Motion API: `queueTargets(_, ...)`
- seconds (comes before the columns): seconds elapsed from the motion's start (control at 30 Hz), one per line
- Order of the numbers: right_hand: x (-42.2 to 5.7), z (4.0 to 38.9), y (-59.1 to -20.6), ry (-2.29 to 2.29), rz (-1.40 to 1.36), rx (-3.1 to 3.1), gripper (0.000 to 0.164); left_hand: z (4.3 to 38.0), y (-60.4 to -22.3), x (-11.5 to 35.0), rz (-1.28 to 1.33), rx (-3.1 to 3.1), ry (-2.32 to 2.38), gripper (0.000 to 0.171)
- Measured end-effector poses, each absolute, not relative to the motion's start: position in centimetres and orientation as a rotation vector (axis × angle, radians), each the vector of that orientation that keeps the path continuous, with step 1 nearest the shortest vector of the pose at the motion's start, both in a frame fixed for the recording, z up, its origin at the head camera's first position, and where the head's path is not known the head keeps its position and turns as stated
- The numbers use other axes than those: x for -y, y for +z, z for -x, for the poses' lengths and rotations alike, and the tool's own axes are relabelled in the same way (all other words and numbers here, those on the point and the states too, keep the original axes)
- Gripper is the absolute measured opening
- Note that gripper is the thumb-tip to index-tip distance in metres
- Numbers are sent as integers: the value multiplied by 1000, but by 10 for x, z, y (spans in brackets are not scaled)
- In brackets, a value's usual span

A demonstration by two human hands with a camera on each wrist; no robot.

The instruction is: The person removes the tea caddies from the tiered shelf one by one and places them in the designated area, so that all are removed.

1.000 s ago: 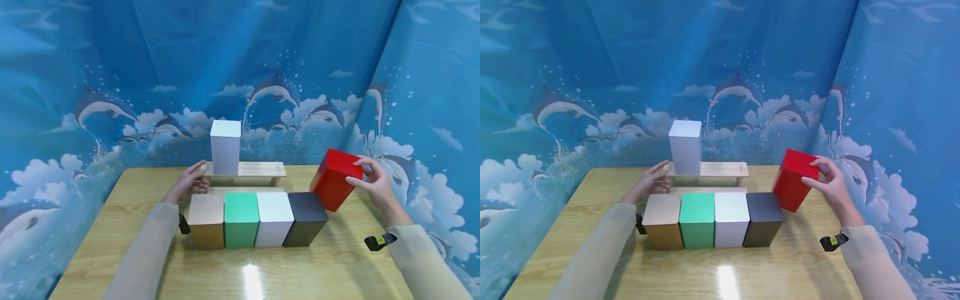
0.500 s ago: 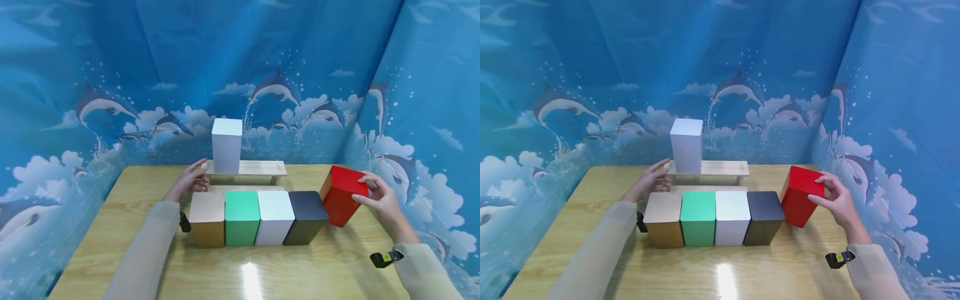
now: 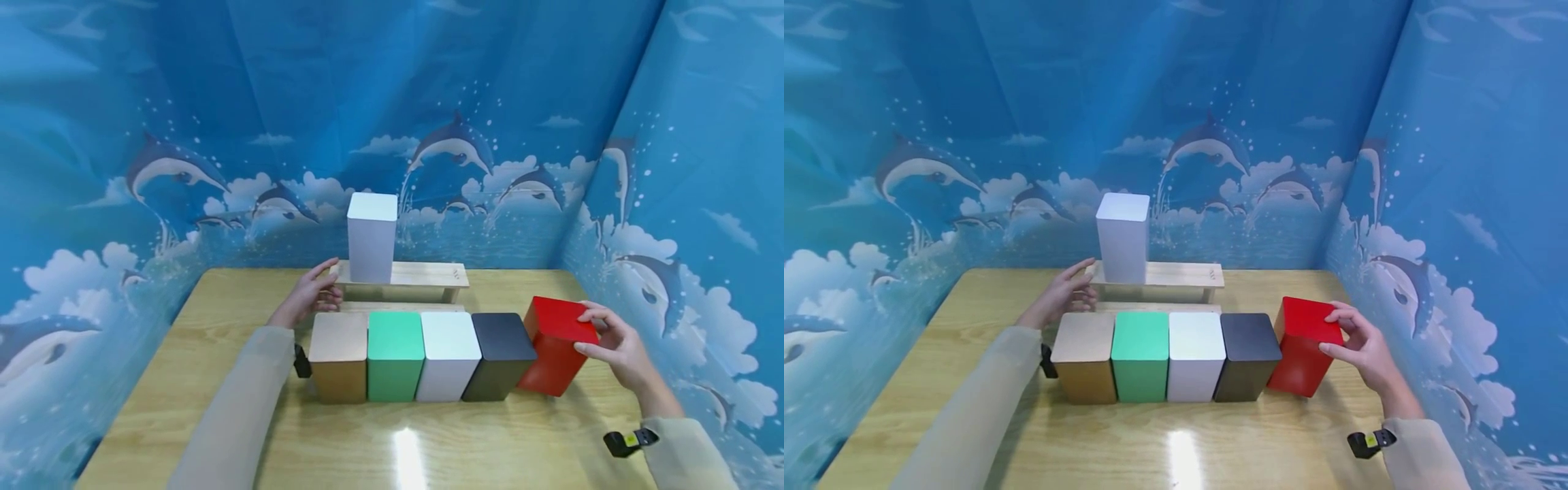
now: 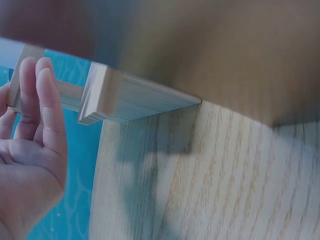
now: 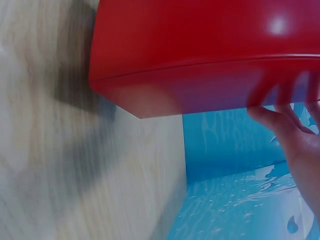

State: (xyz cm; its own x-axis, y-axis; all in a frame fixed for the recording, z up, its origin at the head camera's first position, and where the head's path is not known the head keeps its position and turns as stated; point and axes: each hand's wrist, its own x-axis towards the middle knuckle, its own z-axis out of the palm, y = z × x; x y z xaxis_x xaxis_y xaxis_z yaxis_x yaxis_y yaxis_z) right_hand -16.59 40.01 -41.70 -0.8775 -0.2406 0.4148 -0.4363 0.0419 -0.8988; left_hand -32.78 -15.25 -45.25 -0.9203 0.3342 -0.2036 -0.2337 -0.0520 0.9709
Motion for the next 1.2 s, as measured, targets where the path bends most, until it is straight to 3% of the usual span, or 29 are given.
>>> queueTargets(0.47, -400, 161, -438, 2054, -870, 2082, 41, 329, -450, 152, -112, -1845, 2014, 54)
queueTargets(1.2, -406, 165, -433, 2049, -881, 2303, 45, 336, -466, 151, -85, -1863, 2053, 52)
